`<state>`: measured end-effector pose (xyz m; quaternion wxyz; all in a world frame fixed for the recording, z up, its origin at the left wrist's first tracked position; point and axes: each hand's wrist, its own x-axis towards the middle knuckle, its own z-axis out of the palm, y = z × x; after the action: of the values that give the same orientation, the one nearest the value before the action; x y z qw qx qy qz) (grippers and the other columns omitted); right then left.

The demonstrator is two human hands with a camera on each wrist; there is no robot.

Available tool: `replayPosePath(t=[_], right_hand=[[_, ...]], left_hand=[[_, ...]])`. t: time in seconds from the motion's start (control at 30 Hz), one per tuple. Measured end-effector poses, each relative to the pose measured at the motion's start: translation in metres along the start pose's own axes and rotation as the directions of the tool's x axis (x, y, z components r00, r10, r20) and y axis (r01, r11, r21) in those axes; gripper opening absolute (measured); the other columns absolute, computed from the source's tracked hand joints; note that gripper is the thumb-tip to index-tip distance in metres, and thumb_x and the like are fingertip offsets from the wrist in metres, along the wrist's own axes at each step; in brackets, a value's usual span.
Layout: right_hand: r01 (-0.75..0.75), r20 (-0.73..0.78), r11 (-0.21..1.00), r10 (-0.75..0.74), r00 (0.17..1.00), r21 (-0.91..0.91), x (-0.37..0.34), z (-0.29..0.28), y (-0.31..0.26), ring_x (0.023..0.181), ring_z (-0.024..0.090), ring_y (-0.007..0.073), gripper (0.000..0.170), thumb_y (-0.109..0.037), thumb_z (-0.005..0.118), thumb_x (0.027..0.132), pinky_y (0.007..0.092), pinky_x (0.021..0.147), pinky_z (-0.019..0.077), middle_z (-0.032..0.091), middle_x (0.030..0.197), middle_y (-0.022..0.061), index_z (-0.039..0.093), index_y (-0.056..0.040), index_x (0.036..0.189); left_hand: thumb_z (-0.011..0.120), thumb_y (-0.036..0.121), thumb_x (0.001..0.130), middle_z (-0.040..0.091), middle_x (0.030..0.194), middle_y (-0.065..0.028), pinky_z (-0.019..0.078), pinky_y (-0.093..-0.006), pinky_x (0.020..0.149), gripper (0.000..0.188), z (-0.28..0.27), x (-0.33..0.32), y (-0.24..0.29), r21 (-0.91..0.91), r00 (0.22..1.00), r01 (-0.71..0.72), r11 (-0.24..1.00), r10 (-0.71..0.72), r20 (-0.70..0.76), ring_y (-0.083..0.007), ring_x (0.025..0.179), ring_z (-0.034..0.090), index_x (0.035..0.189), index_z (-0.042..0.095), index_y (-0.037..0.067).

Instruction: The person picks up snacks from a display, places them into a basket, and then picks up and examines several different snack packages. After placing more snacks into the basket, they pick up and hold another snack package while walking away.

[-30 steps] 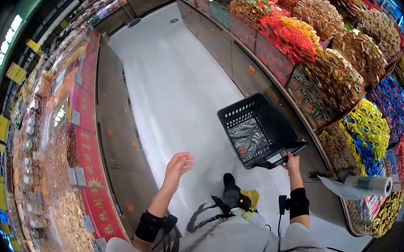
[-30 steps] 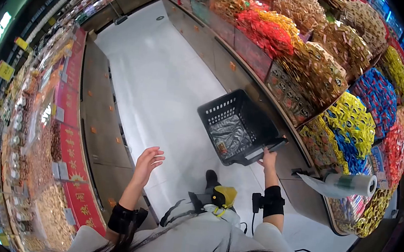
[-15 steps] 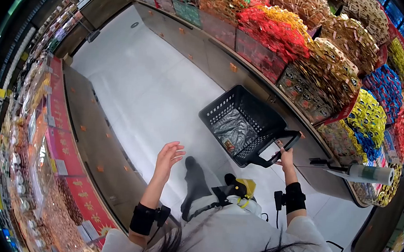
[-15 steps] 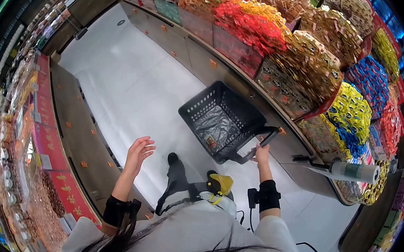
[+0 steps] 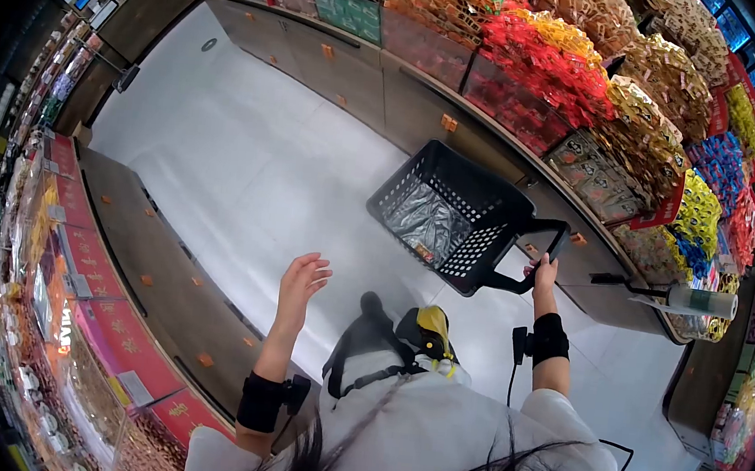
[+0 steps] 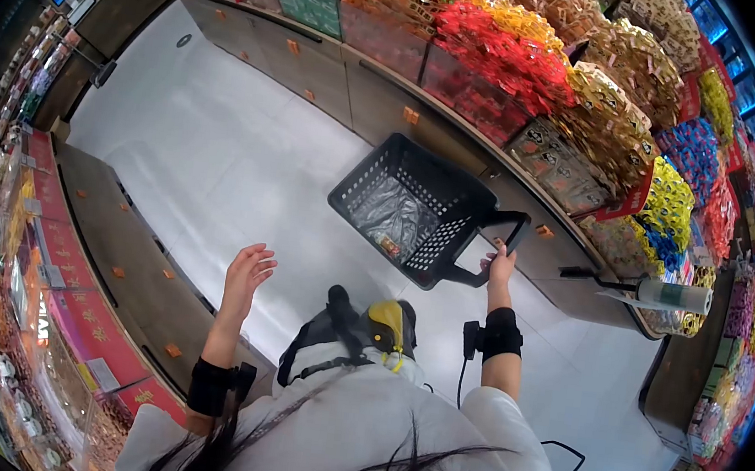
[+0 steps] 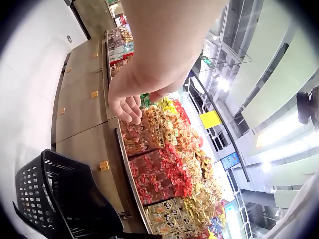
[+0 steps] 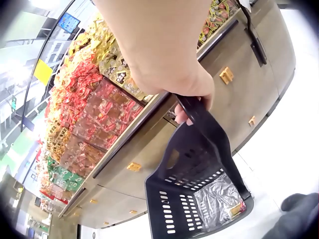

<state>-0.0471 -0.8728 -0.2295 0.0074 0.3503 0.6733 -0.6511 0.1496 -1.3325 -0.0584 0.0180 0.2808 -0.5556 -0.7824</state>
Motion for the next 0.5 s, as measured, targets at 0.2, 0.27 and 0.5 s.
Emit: replayPosePath(t=[0.2, 0.27, 0.5], right_hand=[[0.086, -0.133, 0.993, -0.076, 0.988, 0.075, -0.007, 0.048, -0.006, 0.042, 0.044, 0.0127, 0.022, -0.029, 0.047, 0.088, 0.0245, 0.040, 0.0398, 0.049, 0.067, 0.0060, 0.048, -0.0087, 0.096], [0.096, -0.133, 0.988, -0.080, 0.988, 0.120, -0.010, 0.058, -0.007, 0.045, 0.044, 0.0112, 0.022, -0.030, 0.049, 0.087, 0.0239, 0.041, 0.0413, 0.049, 0.066, 0.0040, 0.048, -0.0089, 0.094], [0.102, -0.163, 0.974, -0.069, 0.984, 0.203, -0.018, 0.091, -0.013, 0.051, 0.044, 0.0089, 0.021, -0.029, 0.050, 0.086, 0.0230, 0.045, 0.0423, 0.047, 0.065, 0.0001, 0.050, -0.0085, 0.086]], left_hand=[[0.045, 0.022, 0.088, 0.055, 0.102, -0.0109, 0.0431, -0.0281, 0.079, 0.032, -0.022, 0.031, 0.011, 0.007, 1.000, 0.015, 1.000, -0.015, 0.015, -0.0185, 0.093, 0.055, 0.112, 0.046, 0.001], [0.045, 0.022, 0.088, 0.054, 0.103, -0.0110, 0.0429, -0.0283, 0.079, 0.032, -0.022, 0.041, 0.015, 0.016, 0.999, 0.013, 1.000, -0.013, 0.030, -0.0185, 0.093, 0.055, 0.113, 0.046, 0.001], [0.045, 0.021, 0.088, 0.055, 0.103, -0.0108, 0.0431, -0.0286, 0.079, 0.032, 0.011, 0.103, 0.052, 0.083, 0.994, -0.019, 0.996, 0.009, 0.113, -0.0184, 0.093, 0.055, 0.113, 0.046, 0.001]])
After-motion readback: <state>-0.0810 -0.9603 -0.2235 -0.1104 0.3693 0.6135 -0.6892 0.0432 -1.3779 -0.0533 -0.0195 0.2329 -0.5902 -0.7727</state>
